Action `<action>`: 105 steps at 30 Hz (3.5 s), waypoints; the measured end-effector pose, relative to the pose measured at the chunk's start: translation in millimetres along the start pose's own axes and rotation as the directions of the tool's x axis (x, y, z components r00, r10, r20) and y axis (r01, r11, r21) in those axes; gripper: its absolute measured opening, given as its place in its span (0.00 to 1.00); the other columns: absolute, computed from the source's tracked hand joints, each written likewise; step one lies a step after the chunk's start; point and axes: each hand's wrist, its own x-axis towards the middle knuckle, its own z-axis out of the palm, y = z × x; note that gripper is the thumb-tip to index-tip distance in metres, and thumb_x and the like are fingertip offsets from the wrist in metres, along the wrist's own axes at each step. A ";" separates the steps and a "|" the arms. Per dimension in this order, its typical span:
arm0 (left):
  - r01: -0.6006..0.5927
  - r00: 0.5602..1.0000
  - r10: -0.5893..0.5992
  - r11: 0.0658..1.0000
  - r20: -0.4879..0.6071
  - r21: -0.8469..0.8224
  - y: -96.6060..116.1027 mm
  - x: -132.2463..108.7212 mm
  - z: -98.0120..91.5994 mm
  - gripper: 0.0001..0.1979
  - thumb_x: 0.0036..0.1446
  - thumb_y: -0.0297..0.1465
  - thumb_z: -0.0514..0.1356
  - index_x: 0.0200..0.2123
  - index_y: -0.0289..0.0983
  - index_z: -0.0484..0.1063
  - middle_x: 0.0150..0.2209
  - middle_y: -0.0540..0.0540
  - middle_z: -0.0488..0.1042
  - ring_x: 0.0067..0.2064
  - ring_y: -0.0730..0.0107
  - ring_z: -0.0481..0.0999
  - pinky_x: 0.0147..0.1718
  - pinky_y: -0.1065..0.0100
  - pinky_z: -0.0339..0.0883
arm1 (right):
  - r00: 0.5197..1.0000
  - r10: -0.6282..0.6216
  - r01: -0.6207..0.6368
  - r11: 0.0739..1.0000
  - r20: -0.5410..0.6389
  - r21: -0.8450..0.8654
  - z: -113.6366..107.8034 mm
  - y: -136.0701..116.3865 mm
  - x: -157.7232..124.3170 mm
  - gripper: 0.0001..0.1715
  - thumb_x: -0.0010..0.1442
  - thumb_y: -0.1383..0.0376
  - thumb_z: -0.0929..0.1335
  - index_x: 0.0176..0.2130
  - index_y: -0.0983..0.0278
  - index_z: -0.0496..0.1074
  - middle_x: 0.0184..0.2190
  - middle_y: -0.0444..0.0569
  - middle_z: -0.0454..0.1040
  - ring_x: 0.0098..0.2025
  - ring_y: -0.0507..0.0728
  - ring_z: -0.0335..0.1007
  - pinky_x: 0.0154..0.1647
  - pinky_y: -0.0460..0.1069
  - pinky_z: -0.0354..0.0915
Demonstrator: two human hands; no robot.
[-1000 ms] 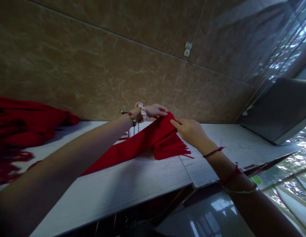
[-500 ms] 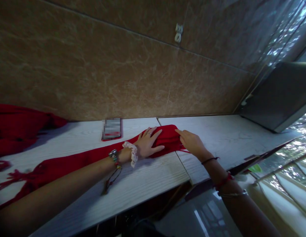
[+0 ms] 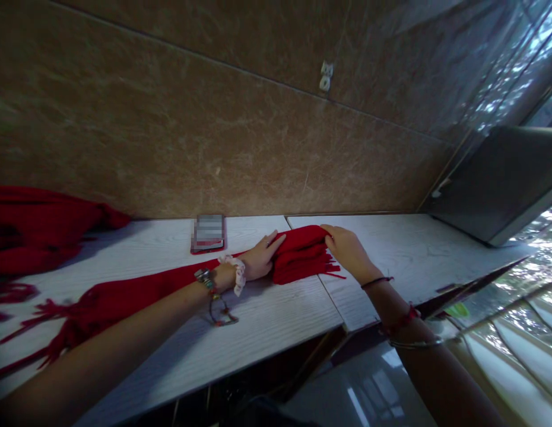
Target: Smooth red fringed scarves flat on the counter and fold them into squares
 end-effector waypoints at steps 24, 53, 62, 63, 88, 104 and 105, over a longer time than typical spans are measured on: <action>0.013 0.993 0.036 0.917 -0.114 0.399 17.5 -54.3 -31.9 0.31 0.54 0.16 0.47 0.59 0.45 0.52 0.63 0.42 0.42 0.63 0.52 0.40 0.55 0.43 0.42 | 0.978 -0.195 0.193 0.980 0.077 0.039 23.0 8.8 -28.1 0.28 0.54 0.76 0.56 0.54 0.66 0.62 0.53 0.55 0.64 0.52 0.56 0.62 0.55 0.54 0.59; -0.054 0.991 0.035 0.988 0.127 0.145 27.8 -37.7 -12.4 0.43 0.46 0.16 0.53 0.62 0.44 0.38 0.64 0.42 0.31 0.63 0.52 0.32 0.56 0.47 0.43 | 1.000 0.016 -0.016 1.000 0.014 0.000 35.3 3.1 -28.2 0.27 0.49 0.75 0.58 0.49 0.67 0.67 0.39 0.55 0.72 0.42 0.60 0.68 0.45 0.56 0.65; 0.017 0.999 -0.025 0.981 0.040 0.192 51.2 -38.0 -23.8 0.30 0.54 0.20 0.50 0.60 0.39 0.50 0.63 0.41 0.40 0.62 0.49 0.39 0.56 0.46 0.44 | 0.996 0.068 -0.061 0.992 -0.064 0.112 28.5 0.6 -18.0 0.28 0.47 0.75 0.58 0.47 0.65 0.69 0.43 0.51 0.74 0.44 0.58 0.69 0.48 0.55 0.65; 0.041 0.999 -0.043 0.975 0.003 0.220 53.8 -39.5 -25.1 0.28 0.56 0.20 0.49 0.59 0.38 0.52 0.63 0.41 0.43 0.62 0.48 0.40 0.55 0.46 0.45 | 0.992 0.096 -0.086 0.989 -0.085 0.118 27.1 -0.6 -15.9 0.27 0.47 0.75 0.58 0.46 0.65 0.70 0.42 0.51 0.74 0.43 0.58 0.70 0.46 0.55 0.66; 0.138 0.984 -0.130 0.989 -0.126 0.057 44.2 -3.0 9.7 0.33 0.59 0.44 0.45 0.60 0.29 0.45 0.62 0.38 0.44 0.62 0.50 0.42 0.55 0.48 0.46 | 0.940 -0.139 0.086 0.981 0.310 0.176 51.1 7.3 21.7 0.23 0.60 0.63 0.57 0.54 0.63 0.63 0.57 0.52 0.60 0.60 0.58 0.50 0.59 0.60 0.48; -0.009 1.000 0.005 0.976 0.023 0.215 -6.0 -36.7 -4.7 0.32 0.58 0.42 0.50 0.61 0.33 0.46 0.60 0.36 0.48 0.59 0.54 0.52 0.53 0.58 0.54 | 0.936 -0.042 -0.044 0.971 0.349 0.235 75.9 -33.1 0.1 0.27 0.62 0.60 0.53 0.57 0.65 0.57 0.60 0.56 0.54 0.61 0.63 0.45 0.58 0.64 0.47; -0.019 0.999 0.010 0.974 0.038 0.227 -15.6 -46.1 -8.2 0.32 0.59 0.42 0.50 0.61 0.33 0.45 0.60 0.36 0.48 0.59 0.55 0.52 0.53 0.59 0.53 | 0.939 -0.027 -0.054 0.973 0.342 0.226 76.5 -48.8 -0.1 0.27 0.62 0.60 0.53 0.58 0.65 0.56 0.60 0.56 0.54 0.61 0.64 0.44 0.57 0.67 0.47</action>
